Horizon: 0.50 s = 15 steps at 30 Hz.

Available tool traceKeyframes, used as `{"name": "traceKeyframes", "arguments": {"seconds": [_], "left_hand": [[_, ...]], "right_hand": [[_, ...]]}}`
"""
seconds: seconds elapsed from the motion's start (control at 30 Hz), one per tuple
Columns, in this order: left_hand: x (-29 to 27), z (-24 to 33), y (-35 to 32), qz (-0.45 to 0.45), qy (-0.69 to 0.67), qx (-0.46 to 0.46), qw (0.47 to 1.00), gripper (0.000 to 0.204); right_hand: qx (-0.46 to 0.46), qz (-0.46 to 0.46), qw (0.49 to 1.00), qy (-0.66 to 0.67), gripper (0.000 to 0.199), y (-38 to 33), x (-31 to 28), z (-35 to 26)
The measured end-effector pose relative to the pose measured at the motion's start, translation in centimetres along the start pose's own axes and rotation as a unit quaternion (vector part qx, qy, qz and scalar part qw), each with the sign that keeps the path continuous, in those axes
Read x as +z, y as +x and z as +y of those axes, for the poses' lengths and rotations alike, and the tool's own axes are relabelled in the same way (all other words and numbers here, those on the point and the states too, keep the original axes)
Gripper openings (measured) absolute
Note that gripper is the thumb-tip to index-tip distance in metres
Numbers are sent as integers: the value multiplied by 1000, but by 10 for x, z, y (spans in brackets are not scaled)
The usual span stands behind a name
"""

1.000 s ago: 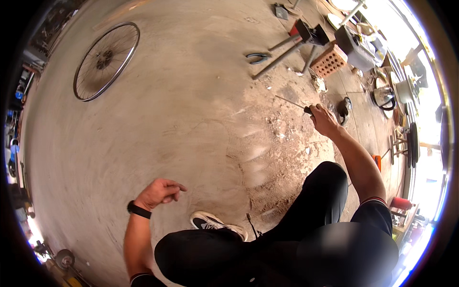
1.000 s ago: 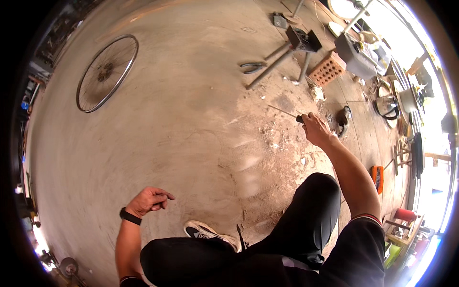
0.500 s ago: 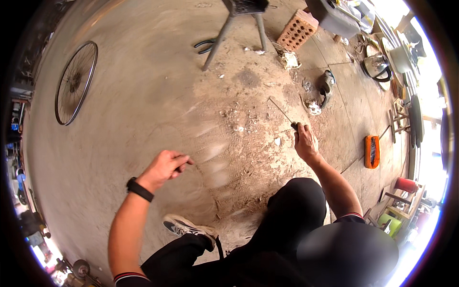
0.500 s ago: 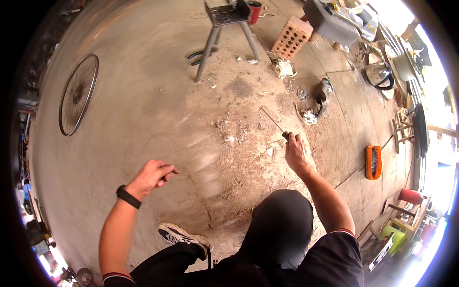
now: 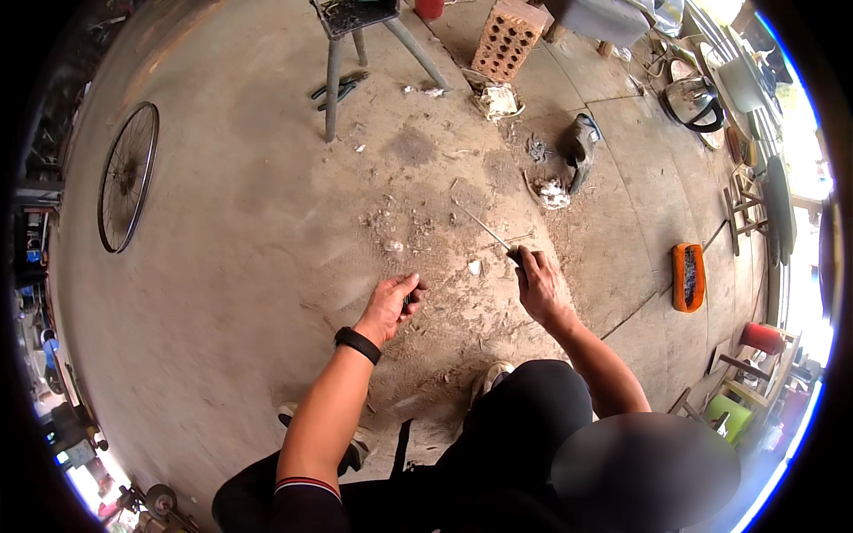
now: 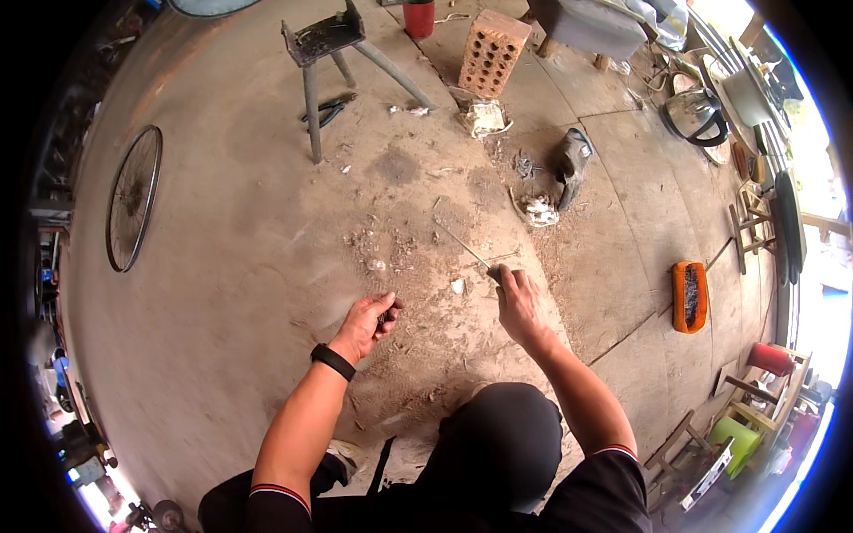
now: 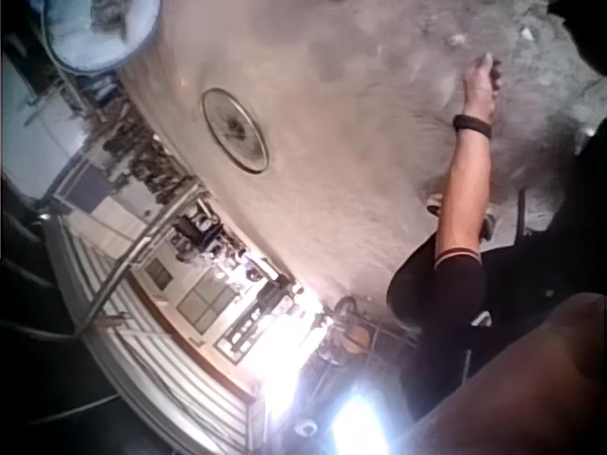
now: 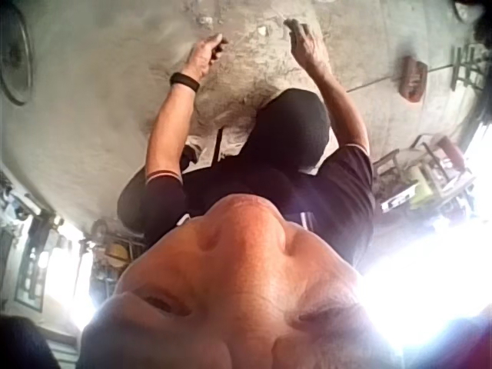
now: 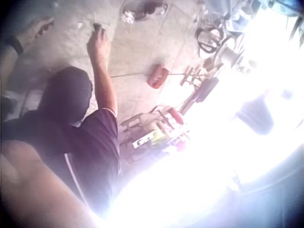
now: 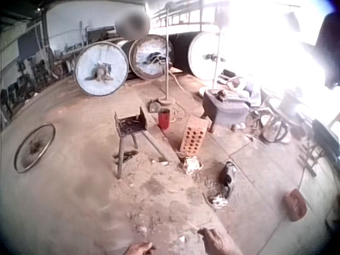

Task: The person moves a large black cylindrical object and a metal sheet using a yellow hand pallet jack, then enters a workshop and scrapes the concrete floor with a screwdriver.

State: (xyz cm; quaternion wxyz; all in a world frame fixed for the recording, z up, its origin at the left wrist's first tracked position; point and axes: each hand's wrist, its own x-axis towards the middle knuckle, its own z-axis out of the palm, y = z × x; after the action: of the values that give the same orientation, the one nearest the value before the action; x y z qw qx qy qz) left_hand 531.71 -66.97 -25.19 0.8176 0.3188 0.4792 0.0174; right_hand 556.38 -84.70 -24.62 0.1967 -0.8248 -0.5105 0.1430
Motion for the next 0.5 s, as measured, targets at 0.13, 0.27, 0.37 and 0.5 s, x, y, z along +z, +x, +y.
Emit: {"name": "traceKeyframes", "arguments": {"seconds": [0.13,0.27,0.37,0.5], "left_hand": [[11,-13,-6,-13,13,-11,1000,25],[8,-15,-8,-3,19,-25,999,24],[12,-16,-9,16,8,-26,1000,23],[19,-22,-8,3,9,-21,1000,26]], "right_hand": [[44,15,999,-16,38,23,12,9],[58,21,998,-27,37,34,22,16],[45,52,998,5,38,25,24,19],[72,92,993,15,38,6,18,30]]}}
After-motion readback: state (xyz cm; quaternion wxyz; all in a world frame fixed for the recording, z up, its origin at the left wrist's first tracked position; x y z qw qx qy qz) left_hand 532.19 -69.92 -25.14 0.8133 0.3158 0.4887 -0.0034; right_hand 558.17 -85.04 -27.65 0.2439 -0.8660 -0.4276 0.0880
